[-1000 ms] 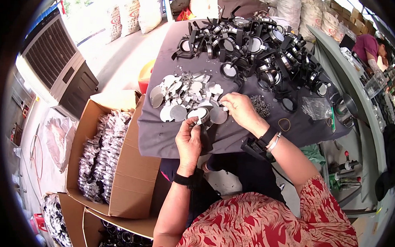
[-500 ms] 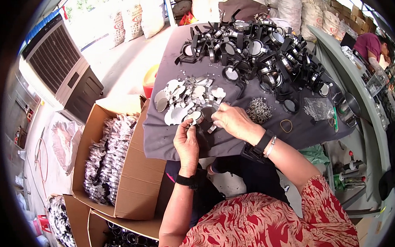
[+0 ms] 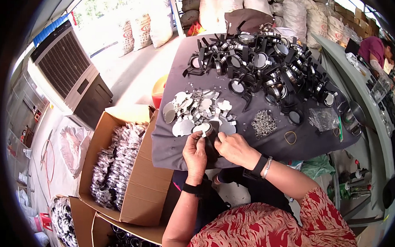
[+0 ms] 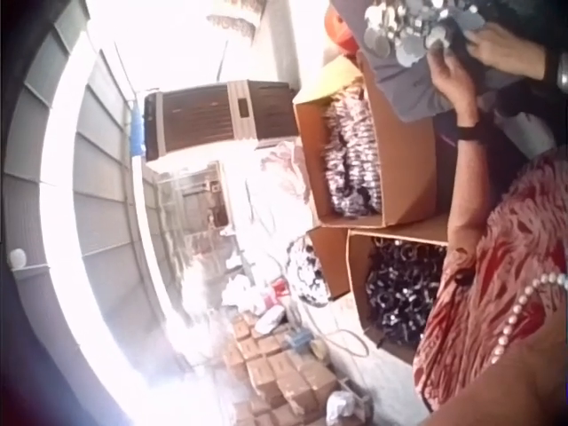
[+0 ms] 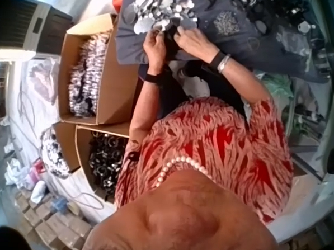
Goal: Assembling small metal and plastic components into a device housing at a table.
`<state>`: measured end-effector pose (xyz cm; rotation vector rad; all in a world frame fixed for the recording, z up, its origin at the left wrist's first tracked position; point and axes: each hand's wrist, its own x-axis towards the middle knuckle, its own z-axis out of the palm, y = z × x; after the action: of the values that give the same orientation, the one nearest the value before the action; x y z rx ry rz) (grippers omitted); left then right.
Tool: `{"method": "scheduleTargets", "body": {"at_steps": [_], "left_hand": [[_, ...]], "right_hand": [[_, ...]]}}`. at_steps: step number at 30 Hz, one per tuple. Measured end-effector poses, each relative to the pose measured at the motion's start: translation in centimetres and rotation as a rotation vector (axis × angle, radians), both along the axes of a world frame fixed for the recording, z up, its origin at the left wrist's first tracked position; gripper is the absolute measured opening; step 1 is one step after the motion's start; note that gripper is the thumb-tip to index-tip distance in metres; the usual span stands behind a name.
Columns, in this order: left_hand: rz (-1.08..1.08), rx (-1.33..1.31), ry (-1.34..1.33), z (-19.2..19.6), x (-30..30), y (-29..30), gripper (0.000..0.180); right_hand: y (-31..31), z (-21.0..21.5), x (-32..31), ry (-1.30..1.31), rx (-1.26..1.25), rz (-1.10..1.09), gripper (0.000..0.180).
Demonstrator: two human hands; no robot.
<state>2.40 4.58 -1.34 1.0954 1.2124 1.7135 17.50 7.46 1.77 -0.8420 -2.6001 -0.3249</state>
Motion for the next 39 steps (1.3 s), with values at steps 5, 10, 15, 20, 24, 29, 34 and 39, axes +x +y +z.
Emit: {"method": "scheduleTargets", "body": {"at_steps": [5,10,15,20,24,29,34,39], "left_hand": [[-0.014,-0.015,-0.056,0.3,-0.1,0.3,0.015],[-0.066,-0.069,0.002,0.9,0.3,-0.1,0.014],[-0.106,-0.066,0.011,0.8,0.0,0.1,0.015],[-0.092,-0.104,0.038,1.1,-0.2,-0.3,0.015],[-0.087,-0.083,0.030,0.9,-0.3,-0.1,0.015],[-0.109,-0.102,0.022,1.3,0.0,-0.3,0.015],[-0.106,-0.081,0.010,0.9,-0.1,-0.3,0.015],[-0.123,-0.108,0.015,1.3,-0.1,-0.5,0.015]], "right_hand": [[0.2,0.2,0.9,0.126,0.114,-0.057,0.015],[2.9,2.1,1.9,0.281,0.179,-0.070,0.013],[5.3,2.6,4.8,0.314,-0.175,-0.266,0.011],[3.8,3.6,9.5,0.318,-0.302,-0.305,0.012],[1.2,2.9,11.0,0.223,-0.380,-0.169,0.007],[0.2,1.8,11.0,0.074,-0.240,-0.249,0.015],[0.5,1.7,10.5,-0.023,-0.231,-0.208,0.003],[0.6,1.0,10.5,0.177,-0.319,-0.243,0.011]]}}
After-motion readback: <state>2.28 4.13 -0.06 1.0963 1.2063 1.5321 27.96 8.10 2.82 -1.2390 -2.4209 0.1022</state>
